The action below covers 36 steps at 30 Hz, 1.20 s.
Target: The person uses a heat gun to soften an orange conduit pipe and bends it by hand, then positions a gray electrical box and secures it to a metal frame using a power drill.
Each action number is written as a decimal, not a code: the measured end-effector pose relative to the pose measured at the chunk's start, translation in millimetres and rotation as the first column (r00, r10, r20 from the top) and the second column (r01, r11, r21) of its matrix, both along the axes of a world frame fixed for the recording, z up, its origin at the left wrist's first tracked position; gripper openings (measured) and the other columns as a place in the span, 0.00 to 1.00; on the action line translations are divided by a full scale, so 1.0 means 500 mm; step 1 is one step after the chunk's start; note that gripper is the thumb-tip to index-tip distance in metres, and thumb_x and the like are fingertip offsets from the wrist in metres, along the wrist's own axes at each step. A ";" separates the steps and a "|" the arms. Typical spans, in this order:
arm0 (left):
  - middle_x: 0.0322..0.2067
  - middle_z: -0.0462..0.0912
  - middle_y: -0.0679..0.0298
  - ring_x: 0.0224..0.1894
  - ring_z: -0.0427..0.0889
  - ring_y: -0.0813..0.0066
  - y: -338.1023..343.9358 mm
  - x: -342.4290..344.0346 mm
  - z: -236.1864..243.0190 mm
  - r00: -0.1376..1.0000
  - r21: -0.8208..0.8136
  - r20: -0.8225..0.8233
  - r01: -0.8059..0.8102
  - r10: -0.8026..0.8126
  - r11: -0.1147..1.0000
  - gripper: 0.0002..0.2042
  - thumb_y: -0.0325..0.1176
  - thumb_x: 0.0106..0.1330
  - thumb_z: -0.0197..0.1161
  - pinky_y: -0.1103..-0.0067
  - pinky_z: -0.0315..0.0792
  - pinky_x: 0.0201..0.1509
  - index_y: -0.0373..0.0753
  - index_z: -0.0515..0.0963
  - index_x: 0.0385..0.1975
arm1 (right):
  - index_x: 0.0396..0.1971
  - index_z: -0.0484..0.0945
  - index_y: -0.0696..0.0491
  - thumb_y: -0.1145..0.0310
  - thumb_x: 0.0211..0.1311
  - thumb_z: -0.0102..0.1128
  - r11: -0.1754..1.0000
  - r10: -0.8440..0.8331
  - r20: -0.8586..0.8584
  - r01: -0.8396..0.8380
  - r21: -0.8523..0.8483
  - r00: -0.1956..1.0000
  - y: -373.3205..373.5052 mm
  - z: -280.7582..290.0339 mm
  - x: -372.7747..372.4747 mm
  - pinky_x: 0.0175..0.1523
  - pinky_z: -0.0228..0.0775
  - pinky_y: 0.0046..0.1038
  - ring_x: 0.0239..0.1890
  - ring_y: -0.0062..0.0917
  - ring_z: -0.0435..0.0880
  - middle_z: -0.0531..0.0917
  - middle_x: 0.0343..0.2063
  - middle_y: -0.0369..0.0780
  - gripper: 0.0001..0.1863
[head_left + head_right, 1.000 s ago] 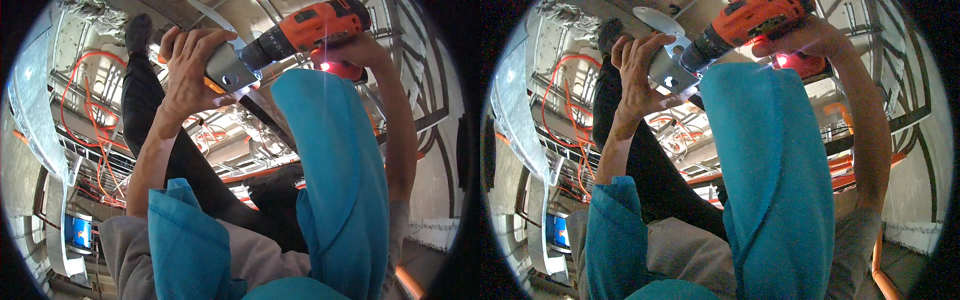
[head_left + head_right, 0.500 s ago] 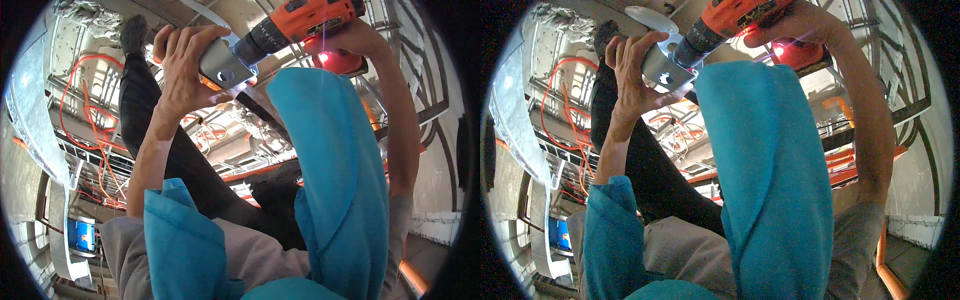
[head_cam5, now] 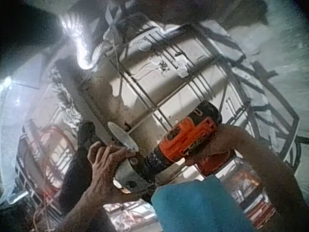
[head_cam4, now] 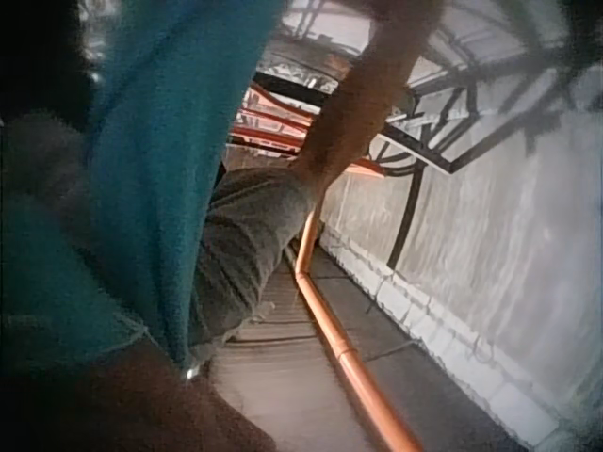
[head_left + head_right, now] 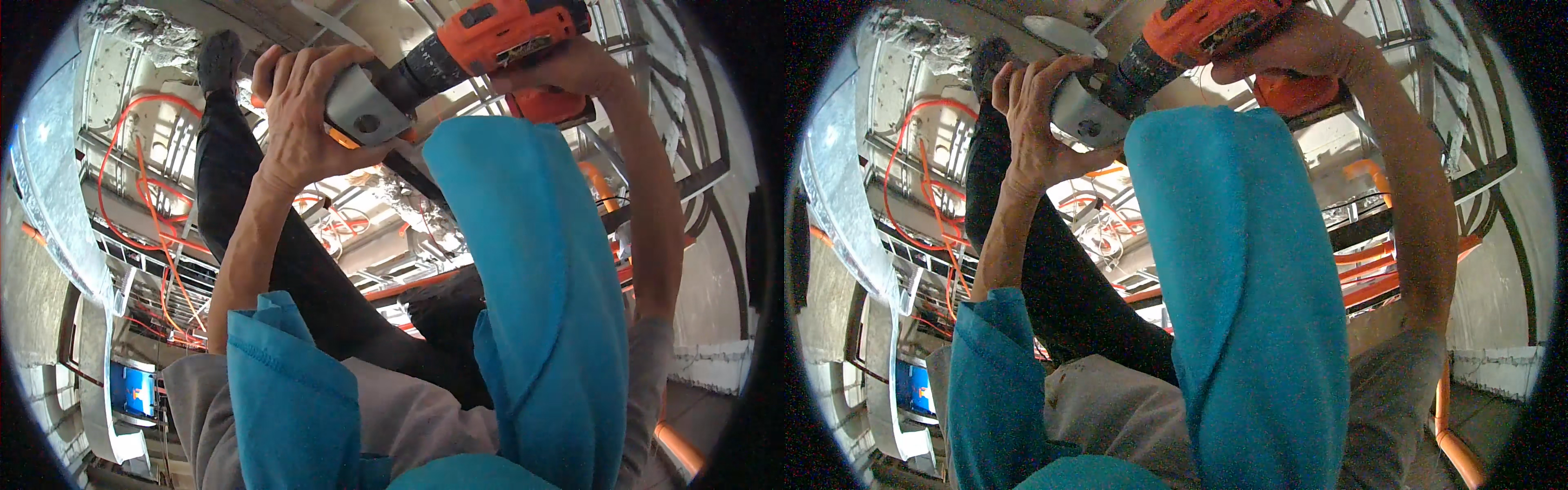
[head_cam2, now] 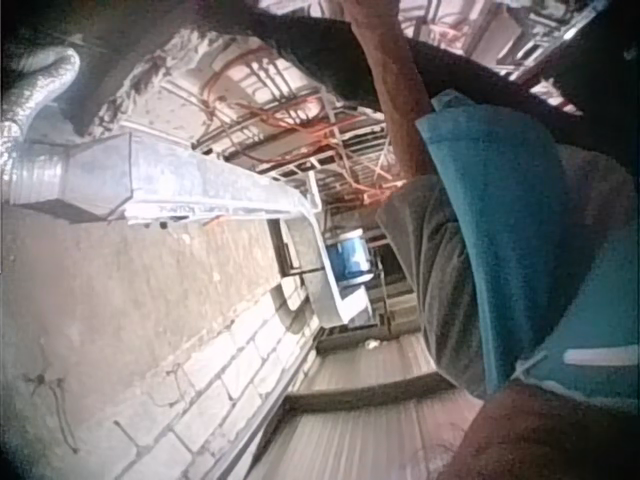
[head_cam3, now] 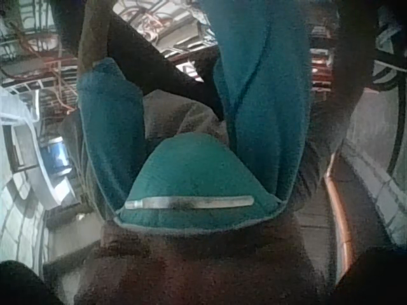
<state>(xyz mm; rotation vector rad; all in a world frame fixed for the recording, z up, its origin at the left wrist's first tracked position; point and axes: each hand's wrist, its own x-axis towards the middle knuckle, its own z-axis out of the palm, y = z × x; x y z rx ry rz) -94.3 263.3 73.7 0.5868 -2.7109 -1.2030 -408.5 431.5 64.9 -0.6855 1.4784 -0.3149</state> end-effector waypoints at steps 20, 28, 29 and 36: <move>0.47 0.80 0.64 0.51 0.78 0.64 -0.005 -0.001 -0.019 0.997 -0.079 -0.038 0.062 -0.065 0.995 0.46 0.61 0.35 0.80 0.59 0.52 0.71 0.47 0.75 0.59 | 0.37 0.88 0.48 0.47 0.46 0.83 0.971 0.142 -0.240 -0.088 0.224 0.960 0.033 -0.020 0.007 0.30 0.73 0.24 0.24 0.14 0.79 0.84 0.21 0.29 0.24; 0.50 0.81 0.66 0.55 0.78 0.62 0.005 -0.010 -0.001 0.999 -0.036 -0.011 0.037 -0.037 0.999 0.45 0.49 0.29 0.84 0.60 0.56 0.72 0.49 0.76 0.58 | 0.43 0.89 0.46 0.48 0.47 0.83 0.998 -0.047 -0.073 0.050 0.034 0.996 0.052 -0.015 0.006 0.41 0.80 0.25 0.33 0.16 0.86 0.89 0.31 0.31 0.26; 0.50 0.81 0.66 0.55 0.78 0.62 0.007 -0.013 -0.009 0.999 -0.006 -0.043 0.018 -0.018 1.000 0.45 0.48 0.30 0.84 0.60 0.56 0.72 0.49 0.76 0.58 | 0.43 0.89 0.46 0.49 0.46 0.84 0.992 -0.125 -0.105 0.122 -0.039 0.987 0.056 -0.007 0.005 0.42 0.81 0.25 0.35 0.16 0.87 0.90 0.33 0.31 0.26; 0.49 0.80 0.67 0.55 0.77 0.63 0.005 -0.004 -0.004 1.000 -0.031 -0.010 -0.005 0.004 1.000 0.43 0.47 0.30 0.83 0.59 0.54 0.74 0.50 0.77 0.56 | 0.45 0.88 0.45 0.51 0.46 0.85 0.994 0.023 -0.030 -0.020 0.106 0.999 -0.006 0.027 0.007 0.45 0.82 0.25 0.37 0.16 0.87 0.90 0.36 0.30 0.26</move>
